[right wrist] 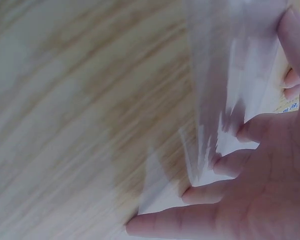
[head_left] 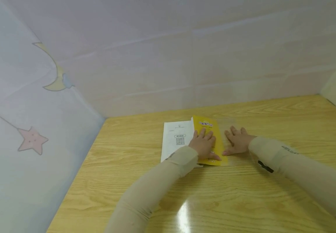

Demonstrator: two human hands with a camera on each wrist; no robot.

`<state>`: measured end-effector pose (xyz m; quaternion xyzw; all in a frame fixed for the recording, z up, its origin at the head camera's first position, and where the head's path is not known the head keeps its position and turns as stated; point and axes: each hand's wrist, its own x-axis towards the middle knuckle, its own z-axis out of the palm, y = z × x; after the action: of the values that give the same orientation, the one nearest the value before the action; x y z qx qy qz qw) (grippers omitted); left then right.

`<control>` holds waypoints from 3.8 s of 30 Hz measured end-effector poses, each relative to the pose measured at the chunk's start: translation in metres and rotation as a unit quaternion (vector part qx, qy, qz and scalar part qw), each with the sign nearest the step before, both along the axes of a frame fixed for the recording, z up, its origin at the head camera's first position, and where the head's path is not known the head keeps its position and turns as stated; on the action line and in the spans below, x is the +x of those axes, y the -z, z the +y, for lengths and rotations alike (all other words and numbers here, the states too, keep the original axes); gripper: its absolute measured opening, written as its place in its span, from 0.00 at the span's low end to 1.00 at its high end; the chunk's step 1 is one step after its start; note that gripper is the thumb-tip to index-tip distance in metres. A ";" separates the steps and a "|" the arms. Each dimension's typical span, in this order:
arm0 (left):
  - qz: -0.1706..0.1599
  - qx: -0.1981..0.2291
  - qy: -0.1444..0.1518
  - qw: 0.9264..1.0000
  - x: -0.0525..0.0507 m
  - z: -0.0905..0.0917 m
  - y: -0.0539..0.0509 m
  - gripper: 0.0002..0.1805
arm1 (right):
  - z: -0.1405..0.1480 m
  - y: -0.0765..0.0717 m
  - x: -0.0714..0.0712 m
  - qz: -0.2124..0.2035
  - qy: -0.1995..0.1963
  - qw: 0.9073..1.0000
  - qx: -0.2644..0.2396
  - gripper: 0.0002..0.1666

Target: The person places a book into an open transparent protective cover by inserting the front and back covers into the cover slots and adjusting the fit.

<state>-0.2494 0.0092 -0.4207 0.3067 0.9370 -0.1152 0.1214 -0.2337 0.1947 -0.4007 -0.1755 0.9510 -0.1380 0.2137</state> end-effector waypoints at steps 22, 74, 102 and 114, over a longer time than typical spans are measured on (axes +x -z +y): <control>-0.079 0.032 0.003 0.996 -0.005 -0.041 -0.029 0.46 | 0.003 0.000 -0.001 -0.014 0.004 1.000 -0.014 0.68; -0.034 -0.055 -0.034 0.997 -0.003 0.004 -0.009 0.51 | 0.006 0.001 0.001 0.005 0.000 1.000 -0.022 0.68; -0.143 0.025 -0.043 0.988 -0.003 -0.024 -0.039 0.63 | 0.006 0.006 -0.001 -0.012 0.016 0.999 -0.032 0.70; -0.087 -0.045 -0.038 0.995 -0.004 -0.014 -0.015 0.65 | 0.005 0.007 -0.003 -0.019 0.020 0.999 -0.029 0.71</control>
<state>-0.2535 -0.0051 -0.4059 0.2741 0.9278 -0.1253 0.2200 -0.2364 0.1996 -0.4072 -0.1596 0.9457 -0.1730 0.2242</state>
